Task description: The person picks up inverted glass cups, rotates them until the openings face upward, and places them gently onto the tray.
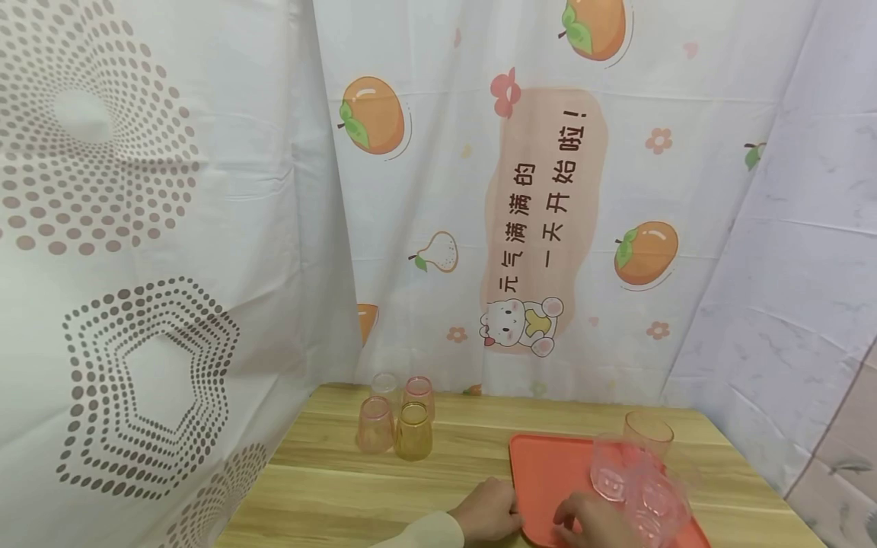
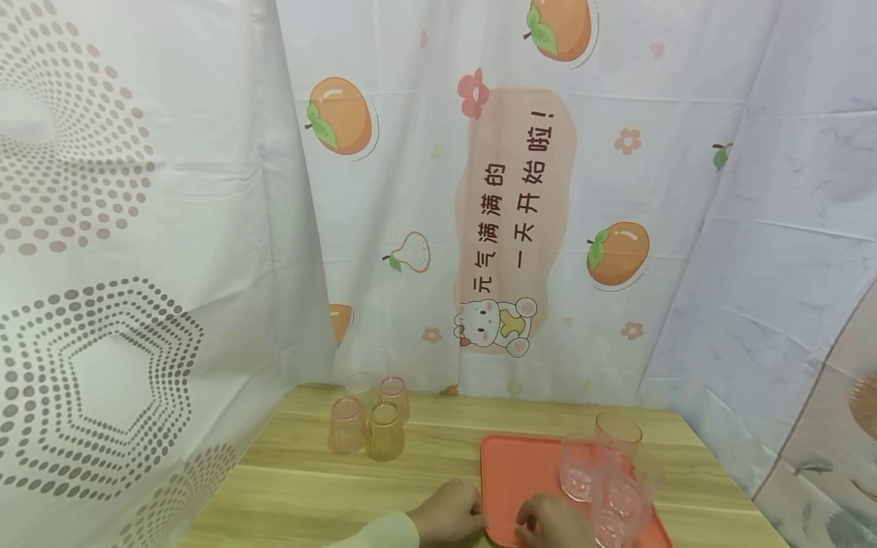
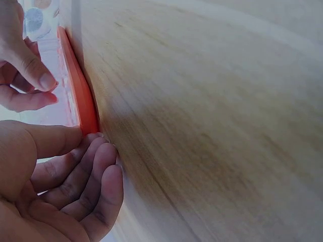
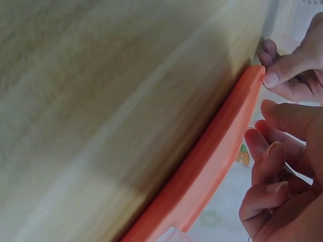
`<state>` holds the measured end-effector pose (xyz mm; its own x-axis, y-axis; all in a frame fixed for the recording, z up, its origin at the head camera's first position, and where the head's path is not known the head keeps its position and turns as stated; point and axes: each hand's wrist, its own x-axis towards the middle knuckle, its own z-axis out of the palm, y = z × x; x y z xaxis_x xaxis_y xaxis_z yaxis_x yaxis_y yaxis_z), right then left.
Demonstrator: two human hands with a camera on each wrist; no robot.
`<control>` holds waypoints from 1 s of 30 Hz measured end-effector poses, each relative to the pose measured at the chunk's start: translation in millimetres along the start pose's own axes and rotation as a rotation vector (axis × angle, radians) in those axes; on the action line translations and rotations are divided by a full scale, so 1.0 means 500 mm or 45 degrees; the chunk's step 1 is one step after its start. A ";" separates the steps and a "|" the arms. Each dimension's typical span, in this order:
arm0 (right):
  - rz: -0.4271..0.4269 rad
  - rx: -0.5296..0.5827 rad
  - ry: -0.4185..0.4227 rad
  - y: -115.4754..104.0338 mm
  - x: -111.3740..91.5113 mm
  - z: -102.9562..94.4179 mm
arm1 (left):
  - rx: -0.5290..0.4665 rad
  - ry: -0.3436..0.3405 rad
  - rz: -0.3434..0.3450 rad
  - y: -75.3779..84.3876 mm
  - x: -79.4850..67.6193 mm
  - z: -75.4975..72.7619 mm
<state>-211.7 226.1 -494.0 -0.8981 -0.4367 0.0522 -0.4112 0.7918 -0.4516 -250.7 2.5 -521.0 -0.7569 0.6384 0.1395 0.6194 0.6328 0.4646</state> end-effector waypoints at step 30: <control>-0.189 0.057 -0.039 0.000 0.007 0.040 | -0.077 0.011 -0.074 -0.030 -0.009 -0.010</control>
<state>-211.5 215.9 -511.8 -0.8225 -0.5609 0.0943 -0.5312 0.6982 -0.4800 -257.4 -12.0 -524.4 -0.7932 0.5973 0.1182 0.5607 0.6409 0.5243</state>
